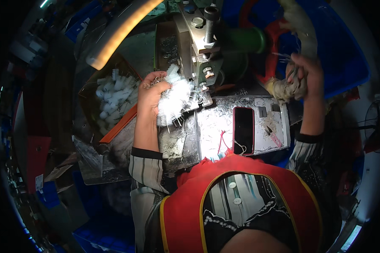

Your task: The person assembles small white plastic components using a manual press machine.

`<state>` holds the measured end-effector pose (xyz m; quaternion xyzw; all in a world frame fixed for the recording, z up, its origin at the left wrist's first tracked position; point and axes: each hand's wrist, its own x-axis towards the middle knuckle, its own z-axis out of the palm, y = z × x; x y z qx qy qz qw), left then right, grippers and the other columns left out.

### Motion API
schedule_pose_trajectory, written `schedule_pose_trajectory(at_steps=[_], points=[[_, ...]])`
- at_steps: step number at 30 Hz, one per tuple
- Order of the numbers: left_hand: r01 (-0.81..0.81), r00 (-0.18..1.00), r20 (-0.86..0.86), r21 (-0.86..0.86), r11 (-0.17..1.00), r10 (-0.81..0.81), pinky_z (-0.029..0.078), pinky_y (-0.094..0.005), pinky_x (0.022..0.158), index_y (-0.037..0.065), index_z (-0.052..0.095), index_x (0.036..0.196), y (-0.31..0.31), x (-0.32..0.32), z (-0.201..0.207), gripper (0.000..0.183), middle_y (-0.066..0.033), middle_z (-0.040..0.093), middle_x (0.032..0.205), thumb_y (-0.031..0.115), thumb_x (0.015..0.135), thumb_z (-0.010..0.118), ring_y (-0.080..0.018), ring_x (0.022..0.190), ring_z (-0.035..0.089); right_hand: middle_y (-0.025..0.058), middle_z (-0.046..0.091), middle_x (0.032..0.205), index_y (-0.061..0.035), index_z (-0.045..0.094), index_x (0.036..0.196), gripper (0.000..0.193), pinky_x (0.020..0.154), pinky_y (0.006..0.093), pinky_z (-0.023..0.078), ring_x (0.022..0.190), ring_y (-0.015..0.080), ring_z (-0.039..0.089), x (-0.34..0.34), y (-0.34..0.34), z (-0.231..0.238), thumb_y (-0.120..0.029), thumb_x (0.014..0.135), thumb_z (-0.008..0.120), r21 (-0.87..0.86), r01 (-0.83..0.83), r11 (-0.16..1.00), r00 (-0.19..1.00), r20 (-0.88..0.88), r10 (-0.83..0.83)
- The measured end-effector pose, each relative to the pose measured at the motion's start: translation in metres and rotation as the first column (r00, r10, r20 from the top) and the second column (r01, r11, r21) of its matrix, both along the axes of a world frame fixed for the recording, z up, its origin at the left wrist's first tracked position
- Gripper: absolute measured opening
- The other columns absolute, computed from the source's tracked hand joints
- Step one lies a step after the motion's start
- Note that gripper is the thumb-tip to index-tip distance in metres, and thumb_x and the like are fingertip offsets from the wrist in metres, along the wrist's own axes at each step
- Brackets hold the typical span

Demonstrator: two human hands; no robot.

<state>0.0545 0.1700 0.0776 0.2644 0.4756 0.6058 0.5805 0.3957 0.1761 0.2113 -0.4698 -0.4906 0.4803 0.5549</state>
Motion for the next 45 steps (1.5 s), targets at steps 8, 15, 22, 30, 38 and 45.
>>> schedule_pose_trajectory(at_steps=[8, 15, 22, 30, 38, 45], points=[[0.121, 0.96, -0.24, -0.116, 0.986, -0.146, 0.053, -0.0304, 0.055, -0.002, 0.057, 0.099, -0.005, 0.004, 0.019, 0.033, -0.0129, 0.061, 0.083, -0.006, 0.066, 0.06, -0.0188, 0.066, 0.062, 0.007, 0.061, 0.069, -0.0005, 0.058, 0.074, 0.011, 0.052, 0.0214, 0.04, 0.055, 0.0094, 0.051, 0.015, -0.003, -0.121, -0.011, 0.077, 0.061, 0.083, -0.023, 0.996, 0.998, -0.056, 0.028], [0.09, 0.996, -0.014, 0.053, 0.995, -0.089, 0.054, -0.0318, 0.056, -0.001, 0.053, 0.102, -0.027, -0.001, -0.004, 0.034, -0.0158, 0.062, 0.082, -0.005, 0.069, 0.059, -0.0208, 0.066, 0.063, 0.0054, 0.05, 0.052, -0.0033, 0.051, 0.06, 0.017, 0.053, 0.0294, 0.046, 0.05, 0.0178, 0.053, 0.01, -0.006, -0.055, -0.008, 0.076, 0.056, -0.02, -0.055, 0.998, 0.995, -0.09, 0.053], [-0.097, 0.987, 0.133, 0.075, 0.992, 0.086, 0.056, -0.0336, 0.058, -0.001, 0.051, 0.102, -0.037, 0.003, -0.009, 0.033, -0.0179, 0.063, 0.083, -0.009, 0.071, 0.057, -0.0229, 0.068, 0.065, 0.0029, 0.043, 0.045, -0.0043, 0.052, 0.058, 0.016, 0.05, 0.0323, 0.047, 0.043, 0.0174, 0.05, 0.006, -0.006, -0.03, -0.006, 0.073, 0.058, -0.046, 0.032, 0.998, 0.999, -0.023, -0.033], [-0.175, 0.985, 0.001, 0.032, 0.984, 0.175, 0.056, -0.0333, 0.058, -0.002, 0.053, 0.102, -0.034, 0.011, -0.003, 0.032, -0.0173, 0.063, 0.082, -0.007, 0.071, 0.056, -0.0217, 0.067, 0.064, 0.0022, 0.044, 0.044, -0.0029, 0.055, 0.061, 0.013, 0.049, 0.0329, 0.047, 0.041, 0.0172, 0.049, 0.007, -0.005, -0.031, -0.006, 0.073, 0.058, -0.073, 0.04, 0.997, 0.998, -0.035, -0.042], [-0.204, 0.976, -0.07, 0.064, 0.977, 0.208, 0.052, -0.0289, 0.056, -0.003, 0.057, 0.096, -0.026, 0.013, -0.002, 0.028, -0.0144, 0.063, 0.082, -0.007, 0.068, 0.057, -0.0184, 0.065, 0.062, 0.0037, 0.048, 0.046, -0.0038, 0.055, 0.063, 0.013, 0.04, 0.0279, 0.045, 0.039, 0.016, 0.053, 0.009, 0.004, -0.003, -0.009, 0.07, 0.065, -0.069, -0.055, 0.996, 0.998, -0.013, 0.054], [-0.217, 0.973, -0.08, 0.03, 0.976, 0.218, 0.052, -0.029, 0.056, -0.003, 0.057, 0.097, -0.029, 0.01, -0.001, 0.029, -0.0154, 0.062, 0.082, -0.007, 0.068, 0.057, -0.0189, 0.065, 0.062, 0.0052, 0.056, 0.056, -0.0013, 0.059, 0.072, 0.013, 0.047, 0.0226, 0.042, 0.045, 0.0102, 0.051, 0.006, -0.008, -0.089, -0.013, 0.075, 0.061, 0.291, 0.105, 0.951, 0.994, 0.0, -0.11]])
